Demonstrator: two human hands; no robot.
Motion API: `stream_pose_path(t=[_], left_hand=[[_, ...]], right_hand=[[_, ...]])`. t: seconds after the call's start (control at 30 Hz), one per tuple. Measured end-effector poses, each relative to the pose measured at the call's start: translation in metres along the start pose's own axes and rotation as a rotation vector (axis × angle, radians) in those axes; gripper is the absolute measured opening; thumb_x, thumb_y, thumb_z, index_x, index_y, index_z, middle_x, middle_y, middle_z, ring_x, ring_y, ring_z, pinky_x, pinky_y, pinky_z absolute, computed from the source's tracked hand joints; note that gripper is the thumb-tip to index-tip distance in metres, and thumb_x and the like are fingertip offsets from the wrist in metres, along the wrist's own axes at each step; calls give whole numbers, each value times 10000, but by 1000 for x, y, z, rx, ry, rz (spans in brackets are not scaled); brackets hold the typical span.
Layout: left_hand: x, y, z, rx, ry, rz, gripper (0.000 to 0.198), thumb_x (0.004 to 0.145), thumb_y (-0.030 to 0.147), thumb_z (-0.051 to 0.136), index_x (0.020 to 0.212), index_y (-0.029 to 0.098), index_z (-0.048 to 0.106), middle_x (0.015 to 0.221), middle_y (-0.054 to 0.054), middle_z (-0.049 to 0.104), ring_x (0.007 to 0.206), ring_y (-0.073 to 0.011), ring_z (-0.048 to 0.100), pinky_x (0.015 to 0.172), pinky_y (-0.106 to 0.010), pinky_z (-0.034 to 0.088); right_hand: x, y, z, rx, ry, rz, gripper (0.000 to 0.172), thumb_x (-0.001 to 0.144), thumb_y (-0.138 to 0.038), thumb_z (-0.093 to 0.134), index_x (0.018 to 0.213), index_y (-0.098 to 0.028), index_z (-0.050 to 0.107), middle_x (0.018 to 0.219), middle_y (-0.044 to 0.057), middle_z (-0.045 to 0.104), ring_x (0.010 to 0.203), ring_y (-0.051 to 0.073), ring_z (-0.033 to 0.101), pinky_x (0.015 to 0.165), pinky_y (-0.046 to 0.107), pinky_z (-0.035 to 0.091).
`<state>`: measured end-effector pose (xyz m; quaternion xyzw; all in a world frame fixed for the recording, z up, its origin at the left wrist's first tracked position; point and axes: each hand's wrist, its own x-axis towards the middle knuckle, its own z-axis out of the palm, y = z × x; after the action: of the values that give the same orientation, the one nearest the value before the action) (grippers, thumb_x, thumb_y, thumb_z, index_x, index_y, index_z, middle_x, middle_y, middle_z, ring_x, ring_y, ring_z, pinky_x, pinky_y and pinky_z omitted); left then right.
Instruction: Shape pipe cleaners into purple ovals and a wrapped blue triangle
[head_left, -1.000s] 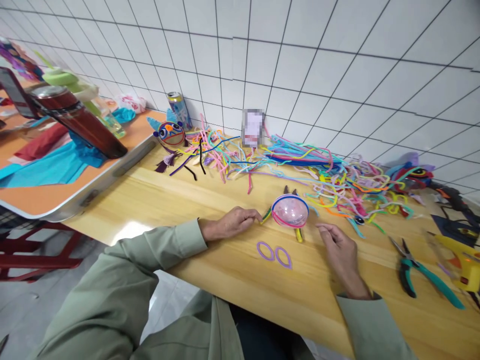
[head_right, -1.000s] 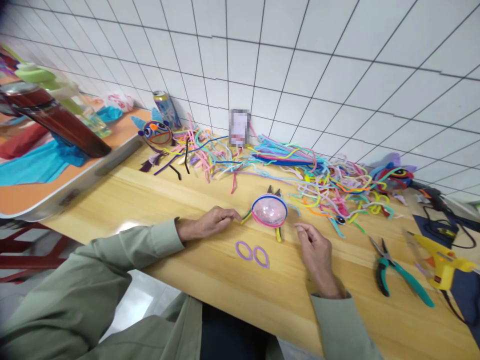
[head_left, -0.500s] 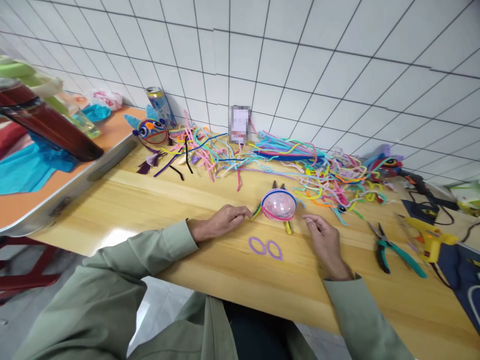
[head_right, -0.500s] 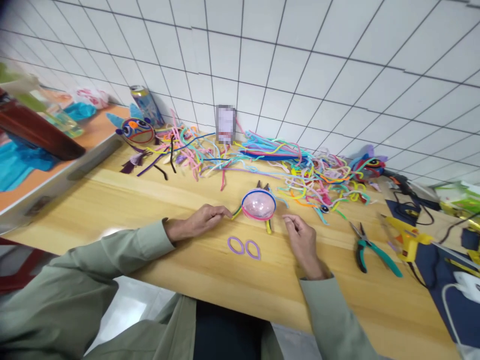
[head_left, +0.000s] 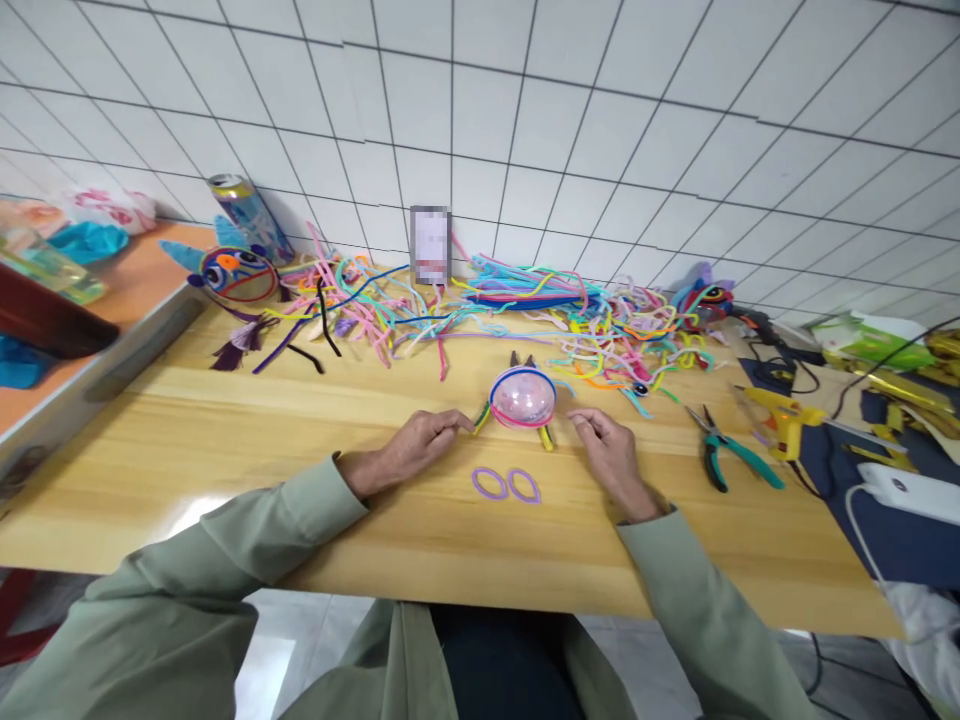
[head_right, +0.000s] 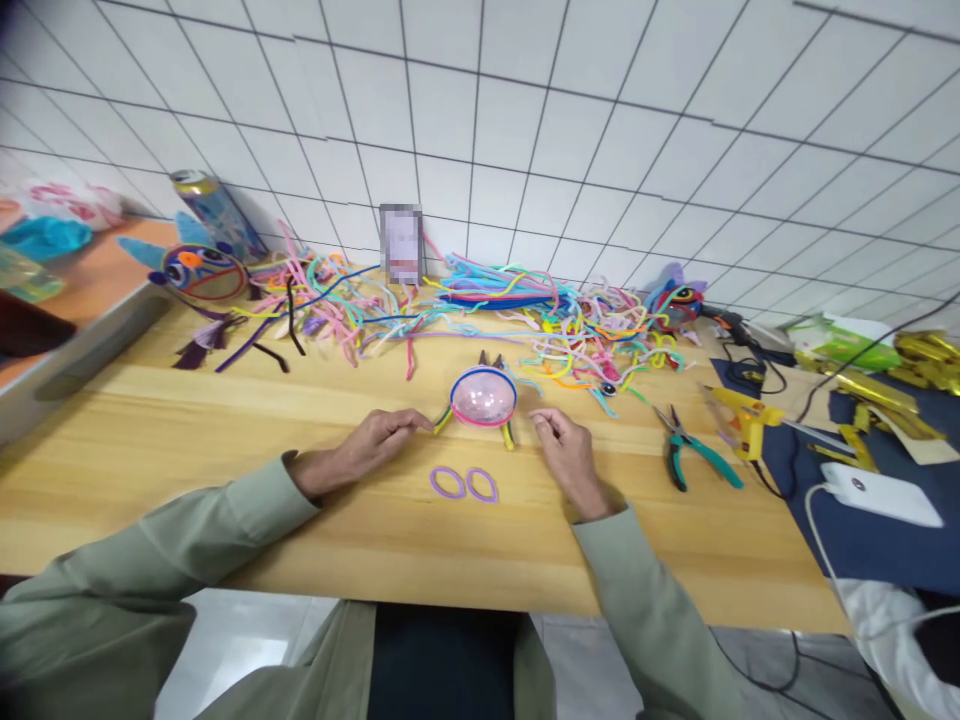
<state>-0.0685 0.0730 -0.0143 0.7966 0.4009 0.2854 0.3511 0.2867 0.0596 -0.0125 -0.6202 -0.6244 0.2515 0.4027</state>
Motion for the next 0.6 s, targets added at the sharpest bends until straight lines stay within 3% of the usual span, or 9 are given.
stream_pose_path(t=[0.23,0.5,0.6], left_hand=[[1,3,-4,-21,38,-70,424,1009,266,443,1119,162,839,680,16,643,605,-144,546,640,-245,443],[2,10,-6,-56,79,-117,379,980,316,498,1080,182,838,825,-27,765,742,-189,657,733,-280,517],[1,12,-4,-80,90,-129,385,983,342,499,1084,171,830,780,-14,728,686,-168,604,698,-277,489]], right_hand=[[0,1,0,2,-17,0,397,936,-496,578,984,-203,841,825,65,814,678,212,657,663,326,480],[-1,-2,-1,-2,-13,-26,361,961,-470,582,980,-215,837,818,60,818,686,214,682,660,320,491],[-2,-3,-1,0,-10,-50,348,967,-447,578,988,-217,839,805,50,810,673,203,666,655,312,484]])
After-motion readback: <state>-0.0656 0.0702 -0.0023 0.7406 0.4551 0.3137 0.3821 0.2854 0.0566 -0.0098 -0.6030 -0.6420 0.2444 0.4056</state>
